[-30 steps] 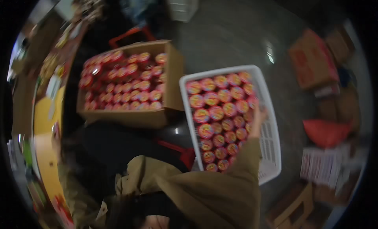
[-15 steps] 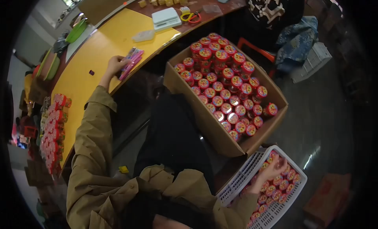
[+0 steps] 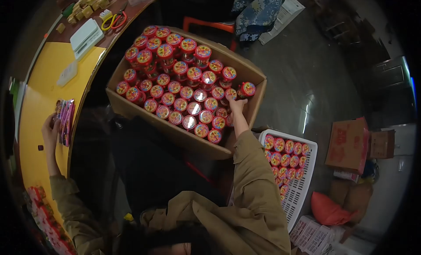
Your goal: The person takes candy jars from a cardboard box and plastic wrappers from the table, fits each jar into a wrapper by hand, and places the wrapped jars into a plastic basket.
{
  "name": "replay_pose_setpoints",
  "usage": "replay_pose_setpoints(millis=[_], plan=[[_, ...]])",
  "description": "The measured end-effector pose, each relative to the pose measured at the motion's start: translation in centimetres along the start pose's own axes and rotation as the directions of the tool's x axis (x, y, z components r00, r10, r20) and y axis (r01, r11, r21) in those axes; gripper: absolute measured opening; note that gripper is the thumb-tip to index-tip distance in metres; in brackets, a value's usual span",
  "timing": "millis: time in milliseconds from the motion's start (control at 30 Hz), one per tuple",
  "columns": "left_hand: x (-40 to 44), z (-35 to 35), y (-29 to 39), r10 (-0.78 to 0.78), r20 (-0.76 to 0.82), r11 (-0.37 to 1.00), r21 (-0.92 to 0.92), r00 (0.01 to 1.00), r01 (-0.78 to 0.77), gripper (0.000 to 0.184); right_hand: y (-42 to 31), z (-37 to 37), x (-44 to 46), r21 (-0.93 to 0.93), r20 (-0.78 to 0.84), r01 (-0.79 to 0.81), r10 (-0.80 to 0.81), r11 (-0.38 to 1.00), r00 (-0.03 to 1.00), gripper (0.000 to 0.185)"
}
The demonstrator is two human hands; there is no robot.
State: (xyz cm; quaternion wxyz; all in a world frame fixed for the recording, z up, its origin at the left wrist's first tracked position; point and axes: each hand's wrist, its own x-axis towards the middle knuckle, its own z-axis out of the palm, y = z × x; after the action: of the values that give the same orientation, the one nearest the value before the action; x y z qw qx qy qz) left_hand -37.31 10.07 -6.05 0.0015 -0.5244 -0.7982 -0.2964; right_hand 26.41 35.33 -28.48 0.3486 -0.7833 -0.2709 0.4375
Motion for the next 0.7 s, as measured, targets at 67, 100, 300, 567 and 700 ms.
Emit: replay_pose_setpoints(millis=[67,100,300,567,700], plan=[[0.1,-0.5,0.4,-0.063,0.027,0.996,0.058,0.998,0.062,0.014,2.4,2.1,5.3,-0.06,-0.335,0.164,-0.174,0.985,0.926,0.11],[-0.3,-1.0,0.6,-0.135,0.044,0.984,0.123,0.99,0.129,0.013,1.9,2.3,5.7,-0.052,-0.371,0.2,-0.205,0.978,0.906,0.11],[-1.4,-1.3,-0.3,0.061,-0.132,0.998,0.007,0.989,-0.061,0.013,0.3,2.6,8.8,-0.14,-0.507,0.158,-0.207,0.978,0.837,0.095],[-1.3,-3.4,2.3,-0.051,-0.361,0.998,0.006,0.931,0.057,0.021,-1.9,2.4,1.2,0.685,-0.085,0.22,-0.223,0.695,0.971,0.041],[-2.1,-3.5,7.3,-0.346,-0.241,0.791,-0.595,0.907,0.144,0.018,-2.4,-0.4,-6.3,0.833,0.301,0.012,-0.47,0.553,0.83,0.047]])
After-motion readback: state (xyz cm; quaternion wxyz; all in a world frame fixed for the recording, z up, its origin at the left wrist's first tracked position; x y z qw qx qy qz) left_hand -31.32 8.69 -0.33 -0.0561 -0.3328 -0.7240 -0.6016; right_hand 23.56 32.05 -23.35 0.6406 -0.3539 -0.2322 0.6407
